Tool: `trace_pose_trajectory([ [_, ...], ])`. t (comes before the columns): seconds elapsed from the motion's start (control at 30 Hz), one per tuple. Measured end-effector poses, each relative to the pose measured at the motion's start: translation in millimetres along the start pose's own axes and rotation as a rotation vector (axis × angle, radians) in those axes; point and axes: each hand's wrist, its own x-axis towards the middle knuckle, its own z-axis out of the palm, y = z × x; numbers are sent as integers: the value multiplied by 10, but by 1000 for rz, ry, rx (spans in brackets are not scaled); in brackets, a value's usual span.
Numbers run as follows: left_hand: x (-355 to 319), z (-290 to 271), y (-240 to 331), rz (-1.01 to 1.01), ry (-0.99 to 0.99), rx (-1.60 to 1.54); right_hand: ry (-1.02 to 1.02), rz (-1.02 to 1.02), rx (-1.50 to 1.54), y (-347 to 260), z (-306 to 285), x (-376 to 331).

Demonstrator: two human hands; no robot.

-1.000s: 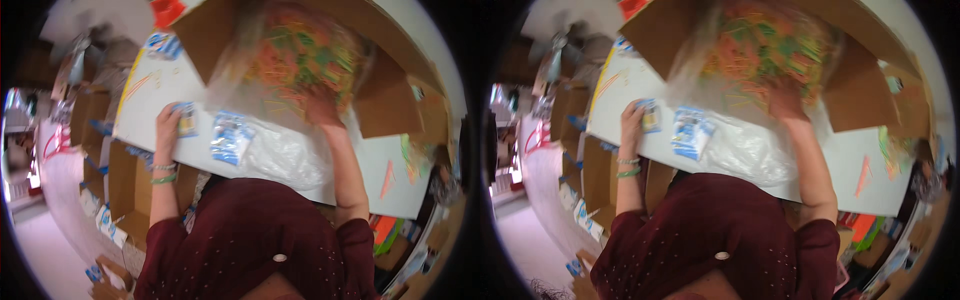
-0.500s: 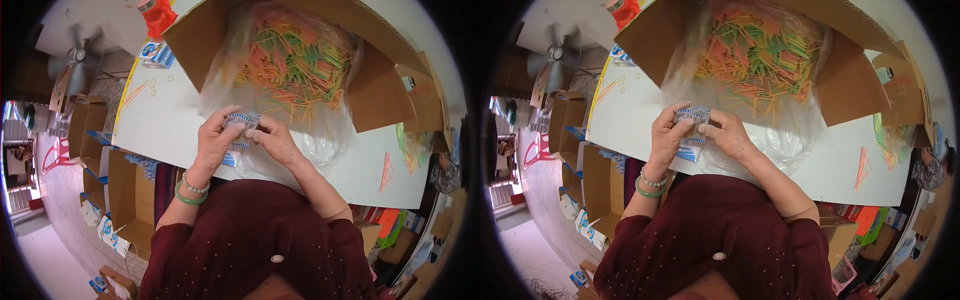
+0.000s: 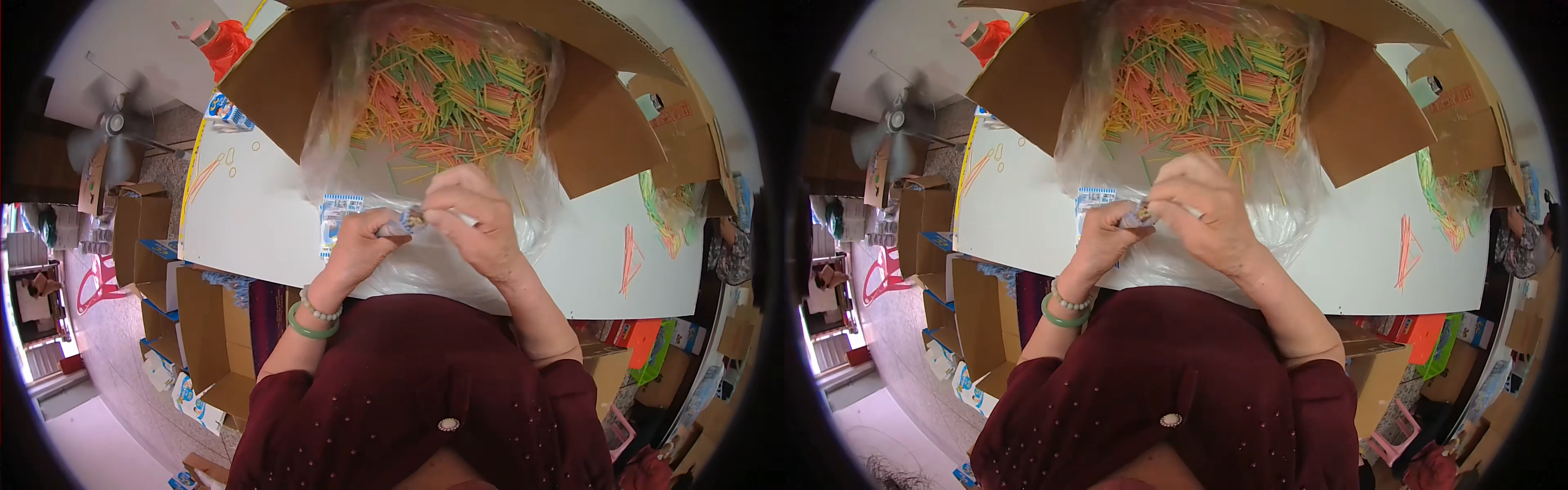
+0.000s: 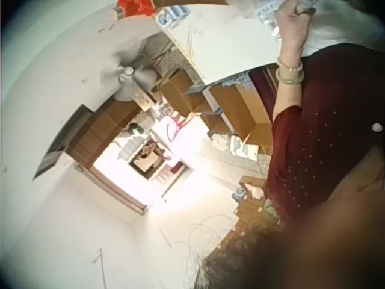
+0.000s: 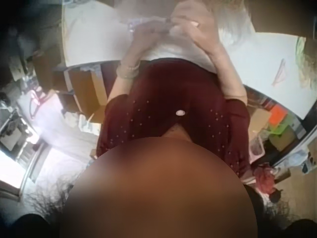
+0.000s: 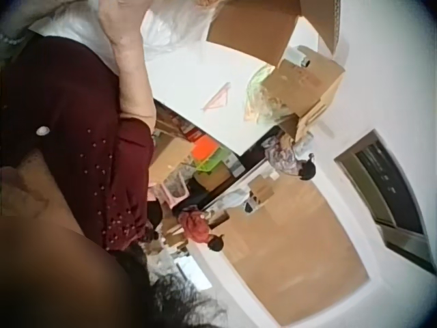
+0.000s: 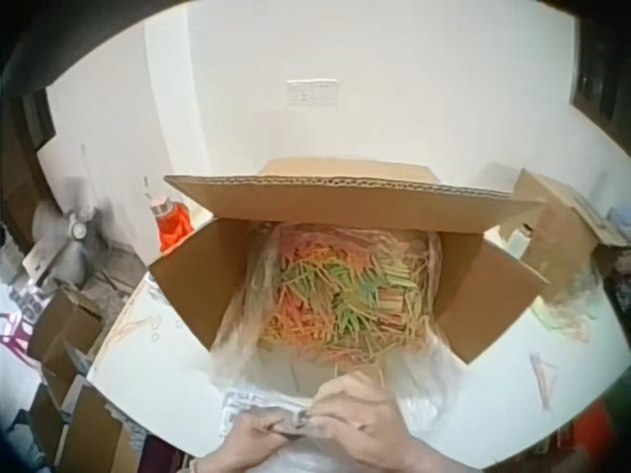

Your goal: Pack small plastic toys into individual clear plastic bags and place them into a larger container.

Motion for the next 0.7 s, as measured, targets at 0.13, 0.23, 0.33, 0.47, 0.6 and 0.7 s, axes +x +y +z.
trace_pose_trajectory([
  [0.13, -124, 1, 44, -22, -50, 51, -212, -116, -346, -30, 80, 49],
  [0.23, -65, 100, -129, 94, -47, -106, -93, -97, -340, 44, 51, -14],
  [0.33, -115, 131, -54, 37, -91, -133, -240, 17, -375, -19, -59, -106],
  [0.47, -231, 54, -63, -2, -162, -66, -344, 161, -219, 138, 60, -197],
  [0.6, -170, 72, -223, -21, -123, -116, -260, 314, 42, 93, 104, -222],
  [0.7, -117, 83, -262, 8, -163, -121, -233, 209, 4, 95, 126, -230],
])
